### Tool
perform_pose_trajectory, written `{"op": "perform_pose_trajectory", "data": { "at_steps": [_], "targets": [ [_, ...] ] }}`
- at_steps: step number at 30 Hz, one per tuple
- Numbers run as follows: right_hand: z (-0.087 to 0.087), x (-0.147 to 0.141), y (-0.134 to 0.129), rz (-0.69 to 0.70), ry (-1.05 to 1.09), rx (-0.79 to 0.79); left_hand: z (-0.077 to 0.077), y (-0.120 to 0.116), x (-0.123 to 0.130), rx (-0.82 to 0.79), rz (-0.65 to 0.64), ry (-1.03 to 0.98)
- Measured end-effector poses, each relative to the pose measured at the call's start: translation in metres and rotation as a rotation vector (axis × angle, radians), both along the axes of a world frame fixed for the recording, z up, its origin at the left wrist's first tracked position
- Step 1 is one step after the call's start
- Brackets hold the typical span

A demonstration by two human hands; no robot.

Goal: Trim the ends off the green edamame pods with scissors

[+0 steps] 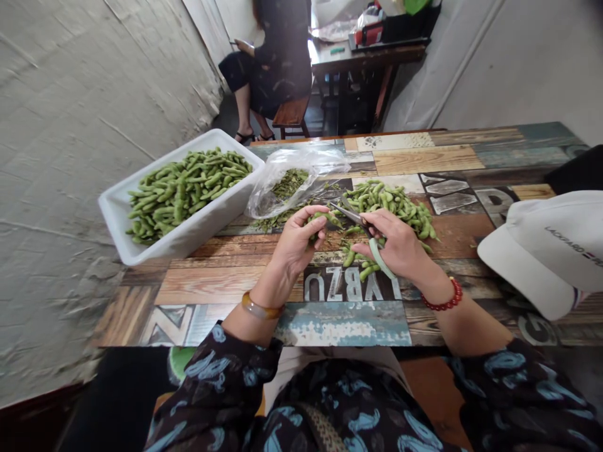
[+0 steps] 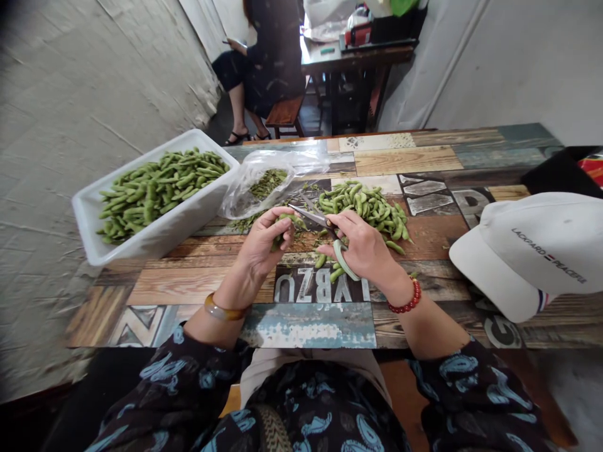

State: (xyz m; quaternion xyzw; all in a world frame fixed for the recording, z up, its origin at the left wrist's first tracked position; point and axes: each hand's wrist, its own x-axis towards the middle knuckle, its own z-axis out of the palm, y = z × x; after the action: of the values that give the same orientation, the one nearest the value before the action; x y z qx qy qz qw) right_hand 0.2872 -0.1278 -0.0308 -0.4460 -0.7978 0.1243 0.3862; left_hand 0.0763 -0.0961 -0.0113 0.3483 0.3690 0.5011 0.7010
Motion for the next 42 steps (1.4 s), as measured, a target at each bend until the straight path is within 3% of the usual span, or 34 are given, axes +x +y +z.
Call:
{"op": "perform_pose_trajectory", "data": {
  "at_steps": [13, 26, 33, 42],
  "targets": [
    [-0.003, -0.001, 0.000, 0.049, -0.116, 0.047, 0.001, 0.002, -0.002, -0.090, 0.057, -0.138],
    [0.003, -0.001, -0.001, 0.026, -0.136, 0.056, -0.003, -0.005, 0.005, -0.016, -0.132, 0.087],
    [0.002, -0.003, -0.002, 0.045, -0.112, 0.014, -0.006, -0.006, 0.005, 0.033, -0.087, 0.132],
    [-0.001, -0.004, -0.001, 0.063, -0.101, 0.016, -0.007, -0.008, 0.009, -0.052, -0.129, 0.107]
  ]
}}
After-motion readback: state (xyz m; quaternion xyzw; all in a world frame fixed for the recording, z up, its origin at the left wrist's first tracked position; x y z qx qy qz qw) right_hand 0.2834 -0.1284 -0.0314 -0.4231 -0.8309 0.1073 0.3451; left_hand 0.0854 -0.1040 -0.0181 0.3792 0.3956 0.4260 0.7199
